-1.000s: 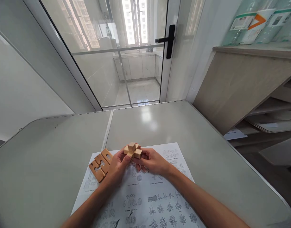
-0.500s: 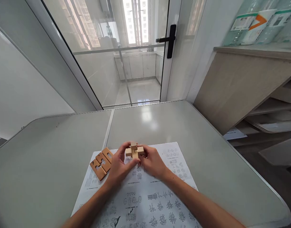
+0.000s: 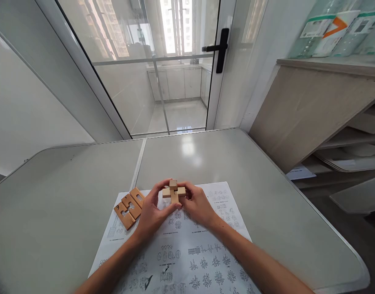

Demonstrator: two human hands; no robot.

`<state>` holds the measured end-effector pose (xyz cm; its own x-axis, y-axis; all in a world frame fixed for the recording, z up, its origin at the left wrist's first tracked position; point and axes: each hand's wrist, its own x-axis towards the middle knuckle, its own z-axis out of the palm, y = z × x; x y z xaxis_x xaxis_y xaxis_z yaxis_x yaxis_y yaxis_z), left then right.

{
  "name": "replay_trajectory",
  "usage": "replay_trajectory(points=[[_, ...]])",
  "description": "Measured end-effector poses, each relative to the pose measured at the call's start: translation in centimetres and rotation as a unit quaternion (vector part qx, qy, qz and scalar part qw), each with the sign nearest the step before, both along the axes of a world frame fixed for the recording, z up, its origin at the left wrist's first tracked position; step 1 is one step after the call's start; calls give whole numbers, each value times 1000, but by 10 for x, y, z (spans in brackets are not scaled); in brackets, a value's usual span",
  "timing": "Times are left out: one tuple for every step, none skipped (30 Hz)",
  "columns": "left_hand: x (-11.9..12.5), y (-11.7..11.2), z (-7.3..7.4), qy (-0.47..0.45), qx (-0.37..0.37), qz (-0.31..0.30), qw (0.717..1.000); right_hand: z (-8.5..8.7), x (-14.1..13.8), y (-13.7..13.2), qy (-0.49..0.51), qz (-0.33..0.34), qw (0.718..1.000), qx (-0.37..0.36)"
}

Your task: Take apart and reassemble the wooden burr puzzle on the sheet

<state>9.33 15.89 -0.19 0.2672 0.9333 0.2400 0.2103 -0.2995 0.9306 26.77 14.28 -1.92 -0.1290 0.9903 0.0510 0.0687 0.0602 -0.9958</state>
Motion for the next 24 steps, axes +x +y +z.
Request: replay_trajectory(points=[[0,0,0,-6,-4,2,1000,1,0,0,11,0,1000,1],[0,1,0,-11,-7,1,1000,1,0,0,23,-2,1000,4],[0,1,-1,-16,-9,0,1000,2,0,0,33,-1,999,7],[0,2,-1,-17,-11,-3,1000,2,0,0,37,7,999,8],[-1,2,-1,-17,-14,-5,1000,2,0,0,38,15,999,10],[-1,3,-1,-14,-15,-6,1000,3,1,0,38,20,999,12],[-1,3,-1,-11,-17,-7,1000,3,1,0,36,22,999,14],[-1,3,-1,-9,-20,-9,1000,3,1,-1,32,20,999,14],[-2,3,-1,-10,-21,-10,1000,3,2,-1,27,16,999,13],[-2,3,-1,-12,-24,-10,1000,3,2,-1,22,11,1000,12],[-2,3,-1,-15,-27,-10,999,3,2,-1,18,10,1000,12],[-2,3,-1,-19,-30,-9,999,3,2,-1,17,12,1000,12],[-3,3,-2,-23,-34,-8,999,3,2,-1,18,16,1000,12],[-3,3,-2,-26,-37,-6,999,3,1,-1,21,20,1000,10],[-4,3,-2,-30,-41,-4,999,3,1,-1,24,25,999,5],[-4,4,-3,-32,-44,-1,999,4,0,-1,29,31,999,-2],[-5,4,-3,-34,-48,2,998,4,-1,-1,34,35,999,-11],[-6,5,-4,-36,-52,6,998,4,-1,-1,40,41,998,-20],[-6,5,-4,-38,-55,10,998,5,-2,-2,45,46,998,-27],[-7,6,-4,-39,-58,13,997,6,-2,-2,50,51,997,-31],[-7,6,-5,-39,-60,14,997,7,-3,-2,52,53,997,-33],[-7,6,-5,-40,-61,14,997,8,-3,-2,49,52,997,-33],[-7,7,-5,-42,-62,13,997,8,-3,-2,42,48,997,-32],[-6,7,-5,-46,-63,12,997,8,-2,-1,34,44,998,-32]])
